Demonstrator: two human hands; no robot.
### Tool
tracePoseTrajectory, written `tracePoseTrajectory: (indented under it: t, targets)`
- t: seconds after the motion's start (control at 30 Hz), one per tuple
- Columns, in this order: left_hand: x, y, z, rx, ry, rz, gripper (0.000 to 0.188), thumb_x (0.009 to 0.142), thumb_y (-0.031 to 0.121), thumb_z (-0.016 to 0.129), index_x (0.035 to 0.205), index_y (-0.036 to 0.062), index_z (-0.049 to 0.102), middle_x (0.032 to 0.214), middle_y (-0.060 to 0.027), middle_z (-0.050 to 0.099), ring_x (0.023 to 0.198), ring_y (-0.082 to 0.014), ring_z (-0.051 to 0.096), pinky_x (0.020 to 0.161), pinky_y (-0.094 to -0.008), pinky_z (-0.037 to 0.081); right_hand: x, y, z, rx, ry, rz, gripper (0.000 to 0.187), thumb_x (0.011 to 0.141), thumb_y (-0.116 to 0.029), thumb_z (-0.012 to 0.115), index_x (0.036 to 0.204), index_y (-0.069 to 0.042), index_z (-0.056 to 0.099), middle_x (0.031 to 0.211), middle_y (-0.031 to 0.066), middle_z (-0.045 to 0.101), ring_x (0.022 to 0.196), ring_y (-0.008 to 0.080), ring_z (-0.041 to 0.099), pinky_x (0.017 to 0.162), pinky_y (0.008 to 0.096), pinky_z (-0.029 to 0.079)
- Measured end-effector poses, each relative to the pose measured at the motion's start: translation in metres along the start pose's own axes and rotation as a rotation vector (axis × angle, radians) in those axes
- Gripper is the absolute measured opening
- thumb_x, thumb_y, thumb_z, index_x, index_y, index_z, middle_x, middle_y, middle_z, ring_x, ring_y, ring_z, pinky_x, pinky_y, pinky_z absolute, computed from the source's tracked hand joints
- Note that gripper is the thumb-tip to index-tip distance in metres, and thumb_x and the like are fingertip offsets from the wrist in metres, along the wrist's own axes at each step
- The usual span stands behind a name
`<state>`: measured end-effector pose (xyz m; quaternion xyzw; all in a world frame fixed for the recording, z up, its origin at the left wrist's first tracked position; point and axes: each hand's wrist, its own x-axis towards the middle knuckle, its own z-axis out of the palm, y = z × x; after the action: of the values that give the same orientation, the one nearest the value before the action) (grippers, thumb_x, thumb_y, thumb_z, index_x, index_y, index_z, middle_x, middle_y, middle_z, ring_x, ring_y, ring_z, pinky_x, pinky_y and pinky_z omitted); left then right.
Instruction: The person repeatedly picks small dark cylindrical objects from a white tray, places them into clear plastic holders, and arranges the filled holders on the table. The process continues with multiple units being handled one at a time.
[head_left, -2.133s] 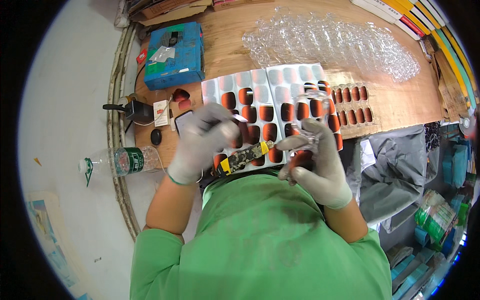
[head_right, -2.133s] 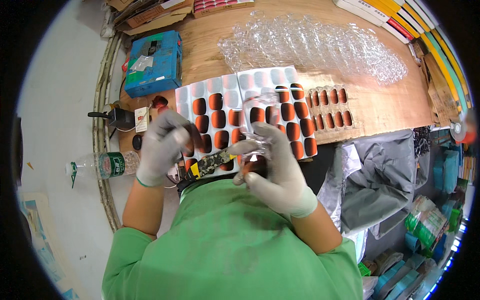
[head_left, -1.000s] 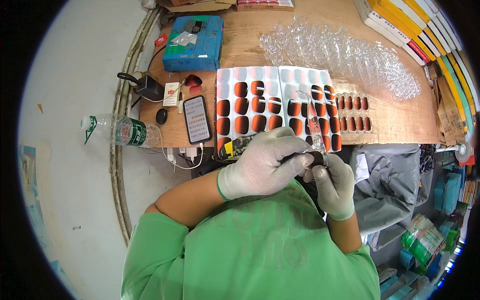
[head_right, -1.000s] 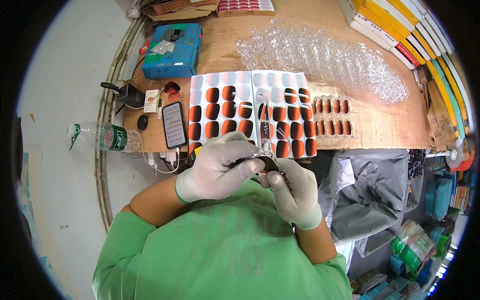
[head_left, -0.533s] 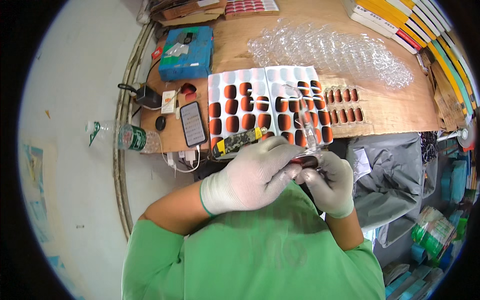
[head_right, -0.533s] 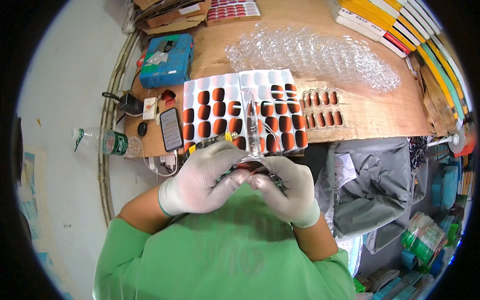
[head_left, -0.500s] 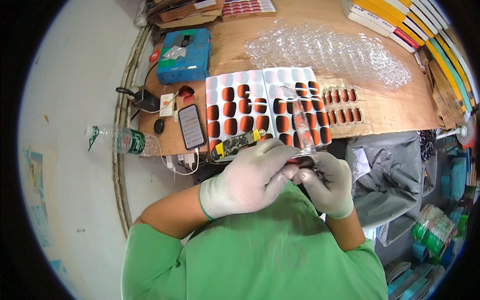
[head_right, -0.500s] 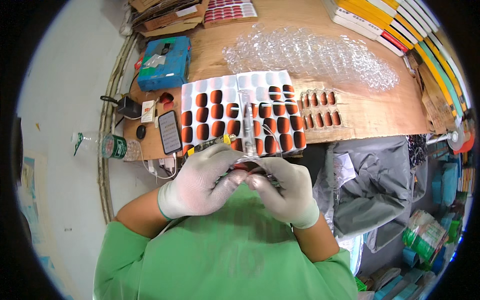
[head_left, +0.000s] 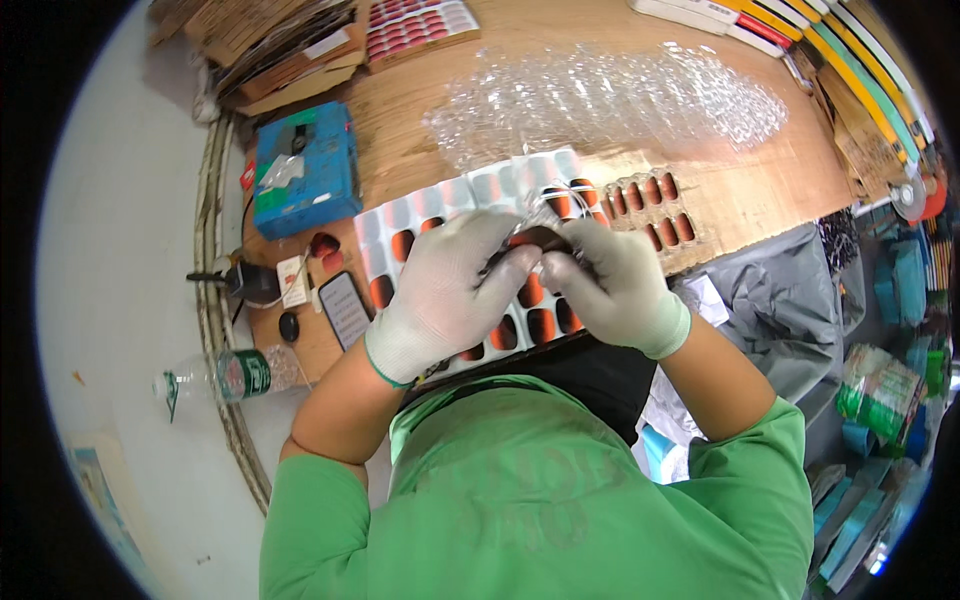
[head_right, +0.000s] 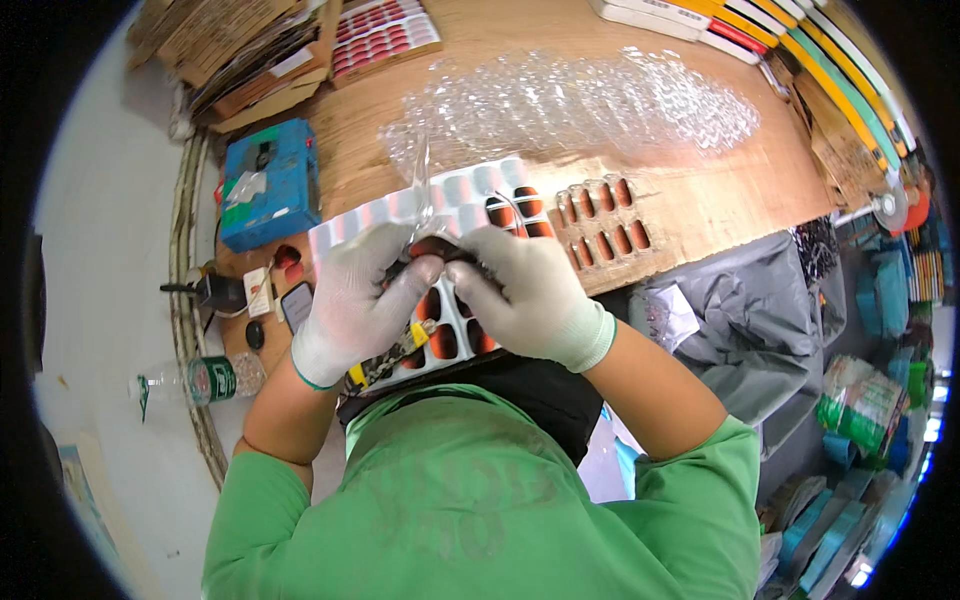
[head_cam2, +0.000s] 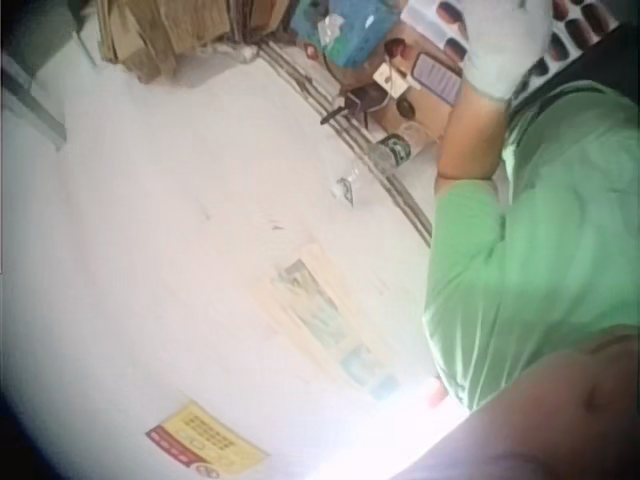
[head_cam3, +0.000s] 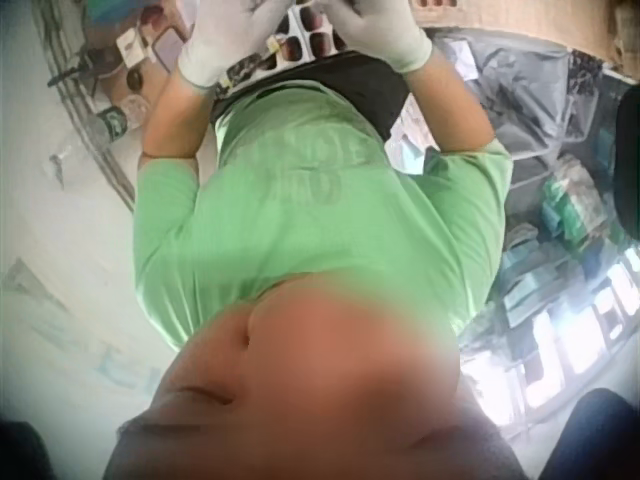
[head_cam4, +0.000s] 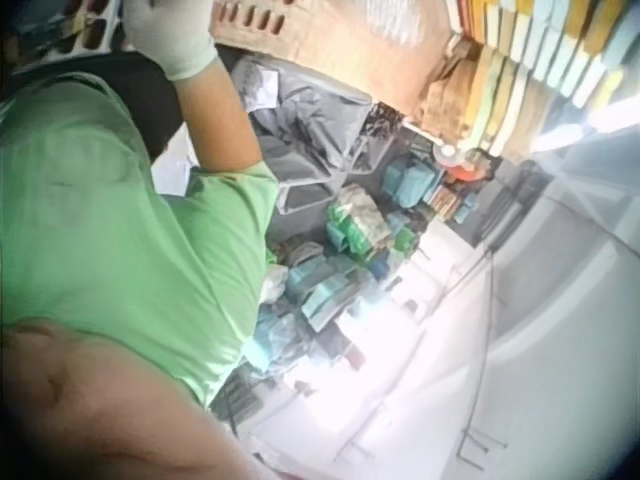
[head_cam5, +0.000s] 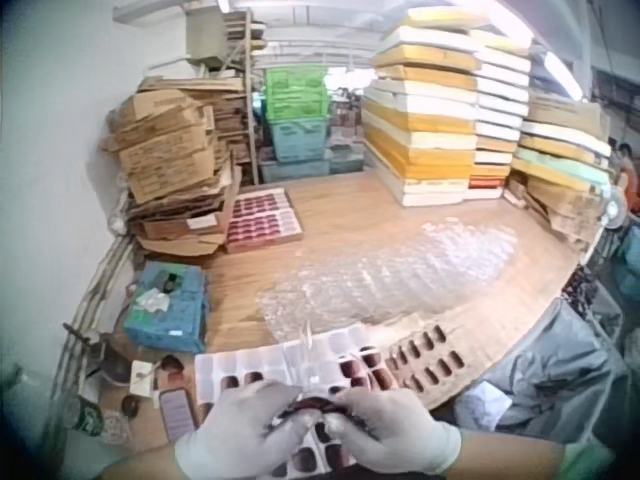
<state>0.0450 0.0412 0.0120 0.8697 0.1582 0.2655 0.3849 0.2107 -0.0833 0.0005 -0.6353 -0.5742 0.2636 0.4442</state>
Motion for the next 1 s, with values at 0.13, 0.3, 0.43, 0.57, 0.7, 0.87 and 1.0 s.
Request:
tracePoseTrajectory:
  t: [0.13,0.3,0.43,0.57,0.7,0.87,1.0]
  targets:
    - [0.012,-0.034,0.011,-0.116,-0.208,-0.058,0.026,0.088,0.02,0.073,0.106,0.0009,0.071,0.086,-0.0117,0.068,0.076,-0.0207,0.065,0.071,-0.0335,0.051,-0.013,0.038,-0.007,-0.032,0.03,-0.001,0.017,0.093,-0.014,0.066,0.105,-0.002,0.066,0.075,0.0194,0.065,0.069,0.0393,0.066,0.062,0.0447,0.051]
    - [0.106,-0.155,-0.029,0.073,0.246,-0.479,0.047,0.098,0.045,0.061,0.105,-0.0013,0.07,0.082,-0.004,0.065,0.075,-0.0144,0.061,0.071,-0.0296,0.05,0.001,0.097,-0.056,-0.463,0.458,0.211,0.02,0.096,-0.016,0.059,0.108,-0.001,0.065,0.08,0.0207,0.068,0.073,0.041,0.067,0.066,0.0468,0.054]
    - [0.146,-0.25,0.0,0.329,0.018,-0.788,0.059,0.088,0.042,0.067,0.118,-0.0086,0.063,0.119,-0.0279,0.068,0.11,-0.0376,0.067,0.094,-0.0413,0.05,0.01,0.209,-0.141,-0.687,0.412,0.633,0.025,0.095,-0.02,0.052,0.104,0.0,0.065,0.093,0.0261,0.069,0.09,0.0455,0.067,0.08,0.05,0.054]
    - [0.15,-0.274,0.022,0.422,0.003,-0.792,0.048,0.082,0.03,0.073,0.108,-0.0102,0.066,0.106,-0.0254,0.072,0.096,-0.0355,0.071,0.083,-0.0403,0.054,-0.002,0.25,-0.147,-0.582,0.22,0.728,0.029,0.093,-0.02,0.051,0.105,0.001,0.065,0.102,0.0305,0.067,0.102,0.0469,0.064,0.09,0.0506,0.051]
    - [0.135,-0.271,-0.01,-0.331,0.152,-1.006,0.023,0.082,0.02,0.075,0.083,-0.0023,0.07,0.071,-0.0056,0.063,0.056,-0.0158,0.058,0.051,-0.0306,0.044,-0.005,0.237,-0.135,-0.702,0.288,0.647,0.032,0.093,-0.023,0.055,0.11,0.001,0.065,0.107,0.0281,0.068,0.102,0.046,0.065,0.09,0.0513,0.051]
    - [0.122,-0.272,-0.041,-0.435,0.358,-0.9,0.022,0.083,0.021,0.077,0.08,0.0002,0.068,0.068,-0.0049,0.06,0.052,-0.0132,0.055,0.047,-0.0296,0.039,0.019,0.182,-0.081,-0.614,0.436,0.228,0.034,0.092,-0.025,0.063,0.116,-0.001,0.066,0.105,0.0217,0.069,0.102,0.0379,0.065,0.09,0.0475,0.051]
    - [0.113,-0.243,-0.05,-0.441,0.429,-0.824,0.019,0.085,0.018,0.075,0.081,0.0019,0.067,0.063,-0.0015,0.055,0.046,-0.0114,0.047,0.044,-0.0287,0.035,0.057,0.146,-0.024,-0.474,0.117,0.449,0.053,0.086,-0.04,0.068,0.117,0.002,0.066,0.109,0.0266,0.069,0.107,0.0417,0.065,0.094,0.0448,0.051]
